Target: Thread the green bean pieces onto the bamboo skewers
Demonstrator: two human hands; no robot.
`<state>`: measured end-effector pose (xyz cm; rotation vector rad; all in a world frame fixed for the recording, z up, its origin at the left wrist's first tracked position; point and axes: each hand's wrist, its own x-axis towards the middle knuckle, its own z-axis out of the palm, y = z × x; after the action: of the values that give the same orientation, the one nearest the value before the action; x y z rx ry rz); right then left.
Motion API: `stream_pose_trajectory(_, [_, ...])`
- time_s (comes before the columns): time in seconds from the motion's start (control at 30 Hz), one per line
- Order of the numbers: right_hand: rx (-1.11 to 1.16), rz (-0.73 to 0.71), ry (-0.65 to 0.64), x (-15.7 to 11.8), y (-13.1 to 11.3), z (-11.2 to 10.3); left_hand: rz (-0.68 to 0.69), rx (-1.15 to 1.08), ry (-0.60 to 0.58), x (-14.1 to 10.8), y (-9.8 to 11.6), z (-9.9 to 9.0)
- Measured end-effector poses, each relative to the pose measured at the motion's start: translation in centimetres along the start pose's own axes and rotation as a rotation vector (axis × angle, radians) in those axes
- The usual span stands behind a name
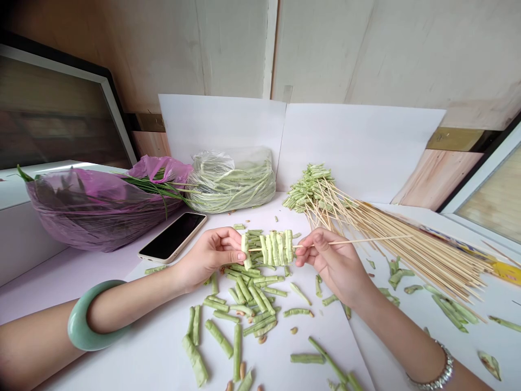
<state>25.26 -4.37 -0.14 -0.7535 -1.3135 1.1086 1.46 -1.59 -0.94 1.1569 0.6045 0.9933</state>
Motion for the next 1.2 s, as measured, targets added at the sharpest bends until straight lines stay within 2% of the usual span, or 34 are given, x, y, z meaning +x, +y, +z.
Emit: stream_pose_trajectory(1.2, [-0.02, 0.022, -0.001, -0.9, 0.5, 1.3, -0.014, 0.081, 0.097, 0.0, 0.2, 0.2])
